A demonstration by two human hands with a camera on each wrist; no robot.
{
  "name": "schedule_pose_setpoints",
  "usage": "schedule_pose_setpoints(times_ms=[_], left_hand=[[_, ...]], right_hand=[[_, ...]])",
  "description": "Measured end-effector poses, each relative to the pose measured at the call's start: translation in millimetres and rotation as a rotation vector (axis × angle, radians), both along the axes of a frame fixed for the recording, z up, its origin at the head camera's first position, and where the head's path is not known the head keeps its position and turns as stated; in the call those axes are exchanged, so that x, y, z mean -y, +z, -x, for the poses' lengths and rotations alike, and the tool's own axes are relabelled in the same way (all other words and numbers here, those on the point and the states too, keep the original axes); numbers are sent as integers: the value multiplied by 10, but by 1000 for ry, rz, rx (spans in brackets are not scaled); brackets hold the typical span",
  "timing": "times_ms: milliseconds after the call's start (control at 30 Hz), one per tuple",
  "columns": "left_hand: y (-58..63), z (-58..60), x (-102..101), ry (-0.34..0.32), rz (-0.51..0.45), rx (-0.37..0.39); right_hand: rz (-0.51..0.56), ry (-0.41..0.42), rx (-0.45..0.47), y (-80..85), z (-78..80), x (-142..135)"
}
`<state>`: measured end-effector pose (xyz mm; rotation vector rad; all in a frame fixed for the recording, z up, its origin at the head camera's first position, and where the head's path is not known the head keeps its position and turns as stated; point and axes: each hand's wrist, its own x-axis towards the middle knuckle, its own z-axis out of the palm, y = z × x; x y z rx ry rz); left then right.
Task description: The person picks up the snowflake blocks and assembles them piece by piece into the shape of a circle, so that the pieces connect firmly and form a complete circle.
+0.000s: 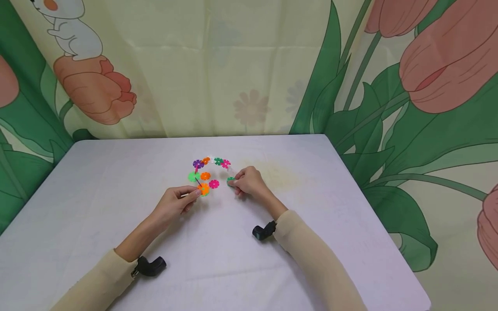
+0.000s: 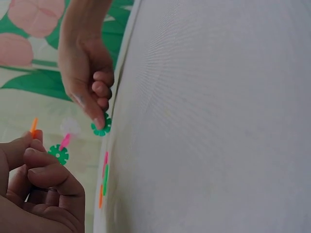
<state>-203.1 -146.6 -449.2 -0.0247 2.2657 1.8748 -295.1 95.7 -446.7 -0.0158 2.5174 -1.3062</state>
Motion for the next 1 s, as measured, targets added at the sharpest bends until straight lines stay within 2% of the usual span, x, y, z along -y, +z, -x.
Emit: schedule_pose_setpoints(times_ms=[167, 400, 633, 1000], left_hand=[[-2, -5, 5, 0, -3, 5], [-13, -4, 10, 0, -1, 8], [-12, 7, -1, 4, 6, 24], [-7, -3, -9, 3, -8, 22]], right_hand=[[47, 35, 33, -21, -48, -61], [196, 67, 74, -40, -105, -148], [292, 208, 82, -31, -190, -191], [390, 406, -8, 18, -367, -141]])
